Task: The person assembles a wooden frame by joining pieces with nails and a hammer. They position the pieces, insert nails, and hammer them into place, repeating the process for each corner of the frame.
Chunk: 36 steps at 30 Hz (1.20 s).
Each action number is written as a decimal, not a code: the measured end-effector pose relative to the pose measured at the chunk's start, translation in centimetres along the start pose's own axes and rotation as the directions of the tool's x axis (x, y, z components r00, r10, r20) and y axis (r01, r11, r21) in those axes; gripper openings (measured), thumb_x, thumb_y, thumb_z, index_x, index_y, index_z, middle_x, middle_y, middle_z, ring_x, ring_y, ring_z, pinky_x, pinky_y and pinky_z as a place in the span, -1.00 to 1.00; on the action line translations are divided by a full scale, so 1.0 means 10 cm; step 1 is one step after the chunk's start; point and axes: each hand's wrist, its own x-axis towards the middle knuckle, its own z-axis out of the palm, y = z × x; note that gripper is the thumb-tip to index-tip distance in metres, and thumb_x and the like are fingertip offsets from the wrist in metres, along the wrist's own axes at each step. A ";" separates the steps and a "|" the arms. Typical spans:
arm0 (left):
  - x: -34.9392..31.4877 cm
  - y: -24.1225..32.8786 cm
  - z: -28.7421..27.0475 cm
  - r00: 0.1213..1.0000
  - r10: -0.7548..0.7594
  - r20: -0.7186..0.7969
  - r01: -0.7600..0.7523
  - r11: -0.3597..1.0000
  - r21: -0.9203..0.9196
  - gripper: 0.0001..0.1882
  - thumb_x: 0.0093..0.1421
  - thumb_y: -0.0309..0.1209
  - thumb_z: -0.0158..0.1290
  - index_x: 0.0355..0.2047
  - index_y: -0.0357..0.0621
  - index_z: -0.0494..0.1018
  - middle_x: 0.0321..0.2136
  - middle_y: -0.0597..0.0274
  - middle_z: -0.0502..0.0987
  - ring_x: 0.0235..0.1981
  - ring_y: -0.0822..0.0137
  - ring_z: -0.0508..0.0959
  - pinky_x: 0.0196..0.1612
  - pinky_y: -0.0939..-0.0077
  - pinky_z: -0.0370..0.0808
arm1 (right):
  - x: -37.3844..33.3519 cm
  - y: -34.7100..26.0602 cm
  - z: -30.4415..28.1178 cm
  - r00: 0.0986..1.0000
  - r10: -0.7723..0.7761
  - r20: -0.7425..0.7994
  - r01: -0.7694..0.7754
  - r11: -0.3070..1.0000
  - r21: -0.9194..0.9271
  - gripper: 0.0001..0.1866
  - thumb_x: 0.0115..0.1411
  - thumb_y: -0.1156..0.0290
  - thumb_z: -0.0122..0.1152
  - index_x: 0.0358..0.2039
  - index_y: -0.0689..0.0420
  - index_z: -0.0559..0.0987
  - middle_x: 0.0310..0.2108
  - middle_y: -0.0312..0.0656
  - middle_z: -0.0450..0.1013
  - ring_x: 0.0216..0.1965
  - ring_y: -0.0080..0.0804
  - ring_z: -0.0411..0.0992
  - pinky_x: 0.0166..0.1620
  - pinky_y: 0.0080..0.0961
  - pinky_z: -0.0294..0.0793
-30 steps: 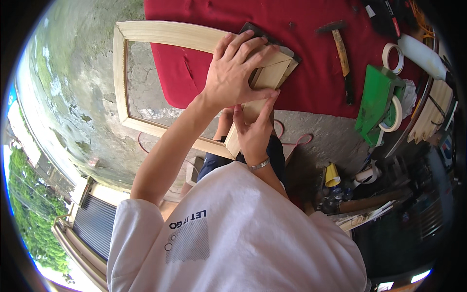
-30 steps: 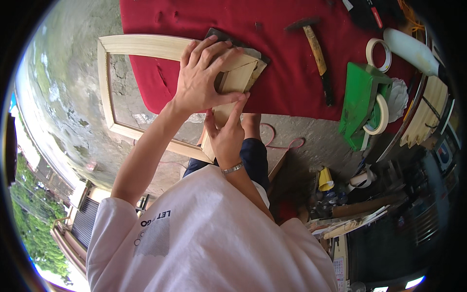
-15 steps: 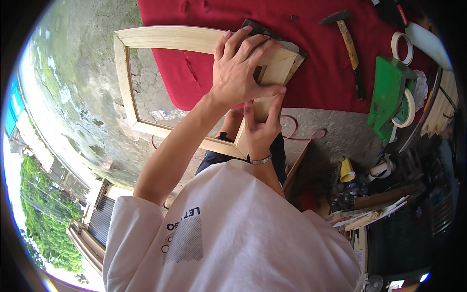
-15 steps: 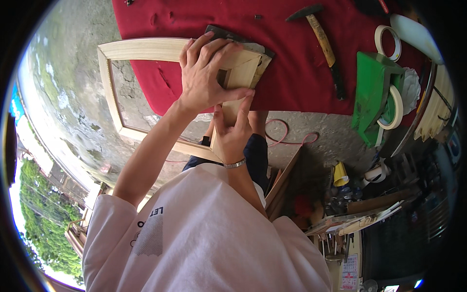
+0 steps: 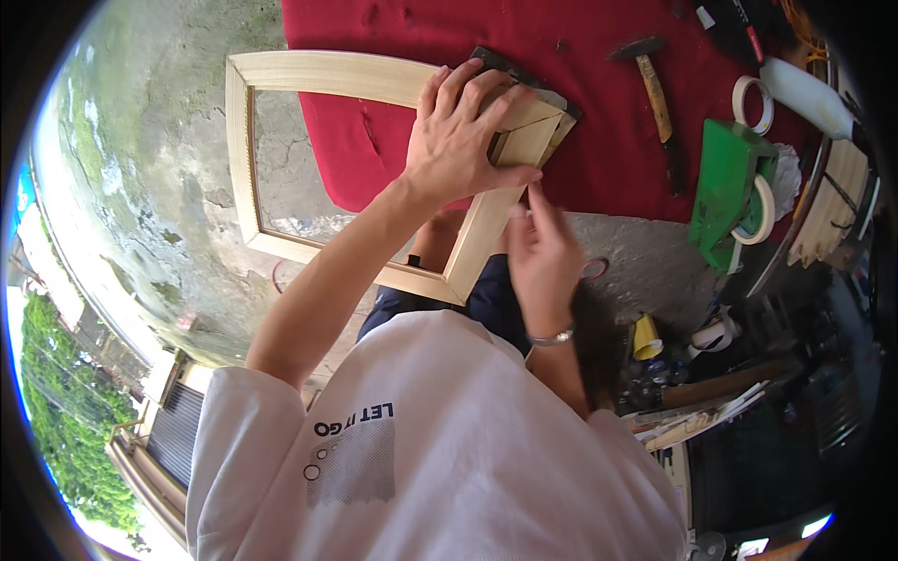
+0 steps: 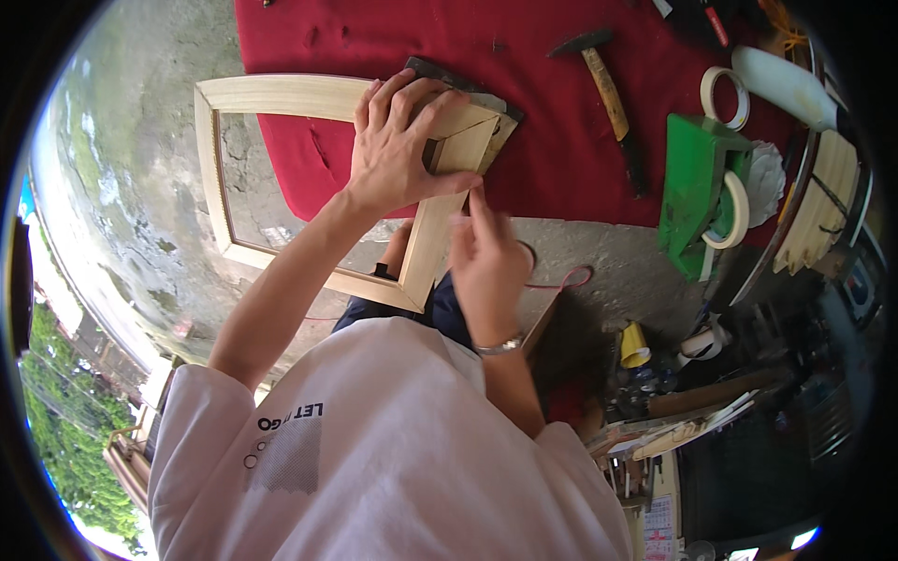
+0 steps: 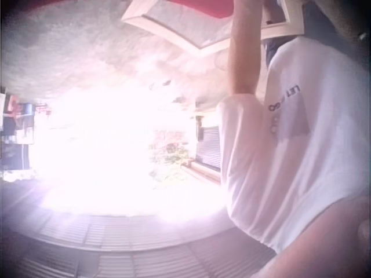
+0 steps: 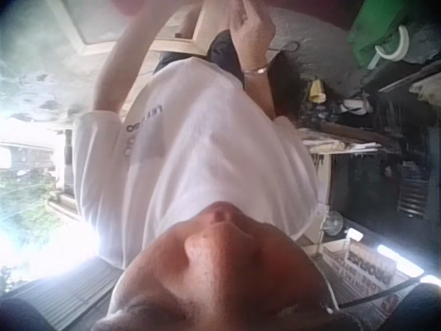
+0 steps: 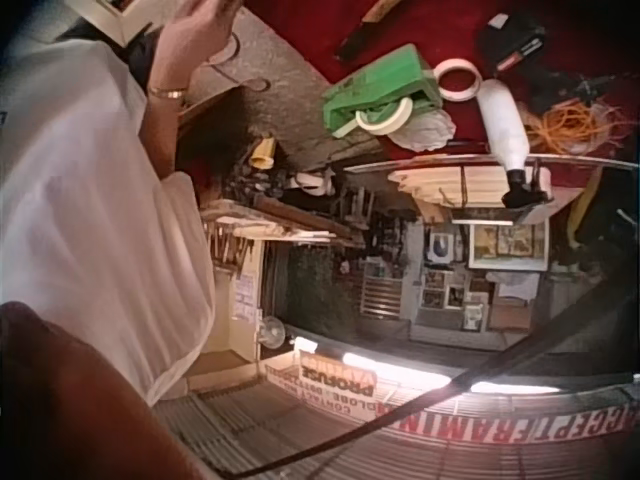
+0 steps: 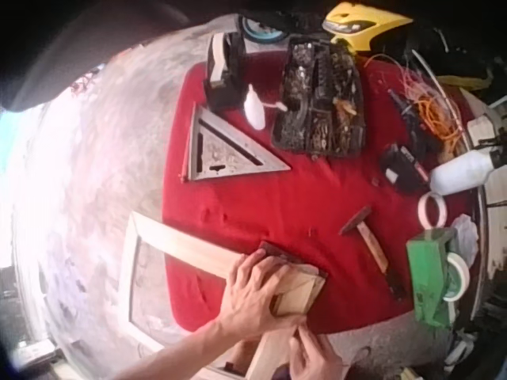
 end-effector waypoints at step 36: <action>-1.03 1.02 0.14 0.770 -0.606 -0.198 0.577 0.795 -0.188 -0.23 0.12 -0.16 0.33 0.39 0.42 0.41 -0.04 0.09 0.46 -0.09 0.08 0.53 -0.03 0.18 0.54 | 2.31 -0.81 -0.93 -0.153 -0.556 0.817 0.984 -0.158 0.077 -0.30 0.05 0.33 0.41 0.27 0.02 0.52 0.48 -0.31 0.22 0.45 -0.34 0.23 0.40 -0.34 0.41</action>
